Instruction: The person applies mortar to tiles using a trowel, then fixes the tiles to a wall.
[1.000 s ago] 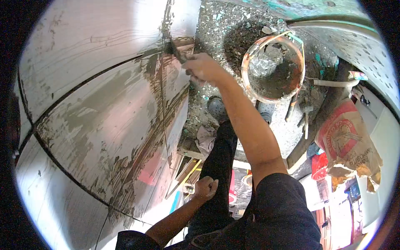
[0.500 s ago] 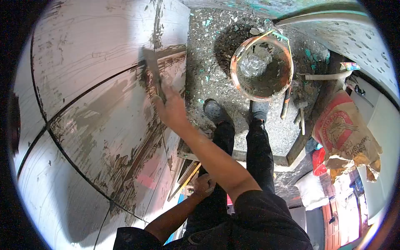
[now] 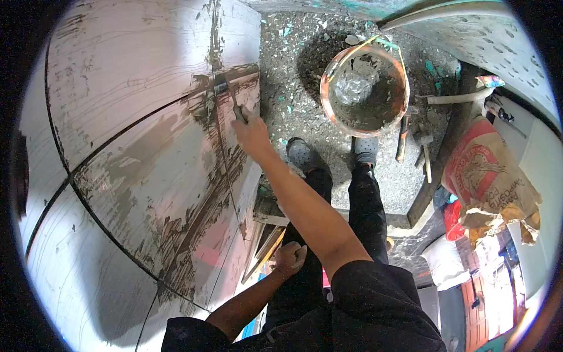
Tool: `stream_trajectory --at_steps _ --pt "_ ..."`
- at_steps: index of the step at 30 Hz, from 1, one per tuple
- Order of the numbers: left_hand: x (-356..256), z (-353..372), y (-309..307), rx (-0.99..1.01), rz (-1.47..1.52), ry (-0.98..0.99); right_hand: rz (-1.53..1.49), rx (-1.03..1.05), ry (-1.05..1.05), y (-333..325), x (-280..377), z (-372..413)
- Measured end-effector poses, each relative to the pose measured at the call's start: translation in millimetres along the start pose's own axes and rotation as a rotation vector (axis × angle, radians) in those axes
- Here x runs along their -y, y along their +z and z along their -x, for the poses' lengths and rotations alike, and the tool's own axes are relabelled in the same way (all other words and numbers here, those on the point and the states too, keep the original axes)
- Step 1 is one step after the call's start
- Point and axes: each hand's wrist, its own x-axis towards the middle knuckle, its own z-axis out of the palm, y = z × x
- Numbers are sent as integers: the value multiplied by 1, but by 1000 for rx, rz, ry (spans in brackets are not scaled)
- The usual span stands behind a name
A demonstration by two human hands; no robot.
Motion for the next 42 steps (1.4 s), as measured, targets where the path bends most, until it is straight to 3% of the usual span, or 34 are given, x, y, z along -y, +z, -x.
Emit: stream_trajectory --at_steps 7,10,11,14,16,19,21,23,25,28,31,34,36,38,40,41,42 --pt "6 1 4 31 97 0 46 108 -142 4 47 36" --pt "4 -1 1 -4 80 71 -176 -12 56 12 41 53" --pt "4 -2 1 -33 66 119 -174 -21 -31 19 25 45" --pt "18 5 10 88 44 26 -1 -63 -364 40 -5 4" --pt "7 -1 -2 51 76 76 346 -111 -653 43 23 -8" --pt "6 -1 -1 19 -16 164 -238 75 93 42 69 18" --pt "8 0 1 25 -56 172 166 -171 -562 38 37 38" --pt "4 -1 -2 49 -24 115 187 -177 -553 23 28 49" --pt "7 0 1 151 -61 14 -180 50 110 3 44 55" --pt "15 0 6 195 -102 21 468 -199 -647 20 1 30" --pt "13 2 7 96 -77 117 60 51 -100 22 26 22" --pt "-11 -7 -9 9 51 98 11 67 -194 29 30 50" --pt "-10 -8 -9 20 98 35 -65 182 24 -6 50 62" --pt "6 -1 8 64 79 -26 -102 124 -68 -24 38 50" --pt "1 1 5 31 36 8 -248 61 -56 -44 51 4" --pt "-1 -2 4 11 13 30 -385 122 162 -61 82 -18" --pt "-3 -2 3 2 20 40 -157 71 46 -61 80 -57"
